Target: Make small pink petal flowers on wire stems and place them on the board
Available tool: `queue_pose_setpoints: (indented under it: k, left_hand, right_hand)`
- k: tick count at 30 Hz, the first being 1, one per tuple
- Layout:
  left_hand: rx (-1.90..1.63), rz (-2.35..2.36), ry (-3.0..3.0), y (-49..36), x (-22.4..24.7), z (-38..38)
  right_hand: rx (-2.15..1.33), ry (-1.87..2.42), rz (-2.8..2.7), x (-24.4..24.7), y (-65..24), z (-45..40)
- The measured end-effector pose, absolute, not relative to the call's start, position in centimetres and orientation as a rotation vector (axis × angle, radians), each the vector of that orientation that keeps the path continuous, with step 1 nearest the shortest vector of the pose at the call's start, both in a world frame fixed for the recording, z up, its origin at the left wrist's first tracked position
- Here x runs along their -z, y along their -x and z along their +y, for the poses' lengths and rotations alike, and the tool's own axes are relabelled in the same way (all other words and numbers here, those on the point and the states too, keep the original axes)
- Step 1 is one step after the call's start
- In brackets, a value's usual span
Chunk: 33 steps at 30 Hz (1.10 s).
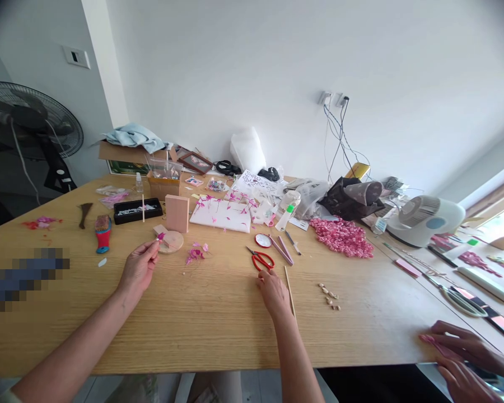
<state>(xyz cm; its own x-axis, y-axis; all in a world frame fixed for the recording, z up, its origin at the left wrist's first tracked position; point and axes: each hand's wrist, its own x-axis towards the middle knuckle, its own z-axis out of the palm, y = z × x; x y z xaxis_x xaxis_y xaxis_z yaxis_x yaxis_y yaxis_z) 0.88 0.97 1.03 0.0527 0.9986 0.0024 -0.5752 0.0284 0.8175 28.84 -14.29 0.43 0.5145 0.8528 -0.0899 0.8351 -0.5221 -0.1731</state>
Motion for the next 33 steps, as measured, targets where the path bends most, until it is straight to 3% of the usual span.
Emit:
queue_pose_setpoints:
  k: [14, 33]
  left_hand:
    - [-1.424, 0.737, -0.760, -0.3, -1.2, 1.4]
    - [-1.463, 0.740, -0.758, 0.4, -0.9, 2.0]
  right_hand:
    - [-0.252, 2.779, -1.347, -1.4, -28.9, -14.4]
    - [-0.285, 2.652, -1.552, -0.5, -29.4, -14.3]
